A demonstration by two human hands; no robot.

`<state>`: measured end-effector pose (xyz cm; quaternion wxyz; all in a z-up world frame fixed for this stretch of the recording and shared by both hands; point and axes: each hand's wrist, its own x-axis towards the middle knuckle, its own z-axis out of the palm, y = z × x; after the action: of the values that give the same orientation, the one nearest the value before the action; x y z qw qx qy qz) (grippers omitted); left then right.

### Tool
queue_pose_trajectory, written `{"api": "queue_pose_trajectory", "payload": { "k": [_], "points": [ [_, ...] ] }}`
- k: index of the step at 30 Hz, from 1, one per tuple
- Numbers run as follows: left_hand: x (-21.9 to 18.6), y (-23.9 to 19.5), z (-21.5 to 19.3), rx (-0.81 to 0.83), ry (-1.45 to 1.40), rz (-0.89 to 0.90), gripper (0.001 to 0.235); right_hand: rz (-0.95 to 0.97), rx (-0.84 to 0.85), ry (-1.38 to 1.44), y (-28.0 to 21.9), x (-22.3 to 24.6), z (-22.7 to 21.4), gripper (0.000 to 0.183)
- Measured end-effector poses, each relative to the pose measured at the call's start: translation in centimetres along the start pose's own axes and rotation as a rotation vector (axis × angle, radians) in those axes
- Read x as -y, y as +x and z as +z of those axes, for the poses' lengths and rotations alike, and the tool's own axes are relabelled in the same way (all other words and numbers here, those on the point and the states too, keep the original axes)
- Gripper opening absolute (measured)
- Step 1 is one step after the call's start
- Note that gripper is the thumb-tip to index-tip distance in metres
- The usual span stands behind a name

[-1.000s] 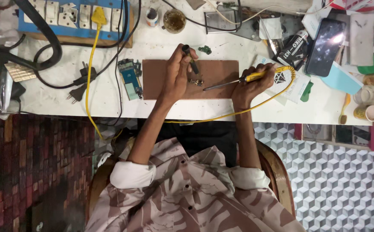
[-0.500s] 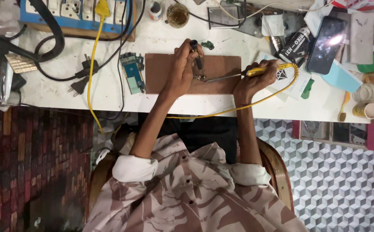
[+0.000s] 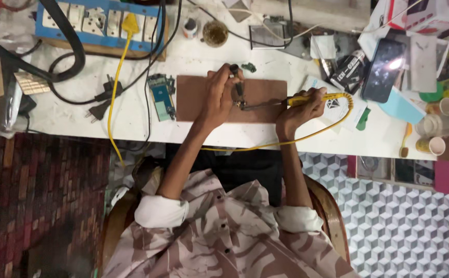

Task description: The person uses a soldering iron and tweezers to work on small electronic components on a brown mat. They repeatedly heat and adjust the components, occasionally dipping the soldering iron tip into a small container.

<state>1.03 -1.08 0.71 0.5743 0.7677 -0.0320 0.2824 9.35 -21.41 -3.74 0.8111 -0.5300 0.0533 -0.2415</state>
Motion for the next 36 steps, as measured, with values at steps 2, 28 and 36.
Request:
{"api": "queue_pose_trajectory", "payload": {
  "k": [2,28,36],
  "points": [
    [-0.4,0.4,-0.1,-0.014,-0.067,0.009,0.020,0.043,-0.005,0.048,0.2,0.5,0.5,0.039],
    [-1.1,0.3,0.2,-0.015,0.091,-0.039,0.021,-1.132,0.676,-0.843,0.0,5.9,2.4,0.024],
    [-1.0,-0.1,-0.2,-0.039,0.073,-0.033,0.021,-0.787,0.843,-0.788,-2.1,9.1,4.1,0.021]
  ]
}}
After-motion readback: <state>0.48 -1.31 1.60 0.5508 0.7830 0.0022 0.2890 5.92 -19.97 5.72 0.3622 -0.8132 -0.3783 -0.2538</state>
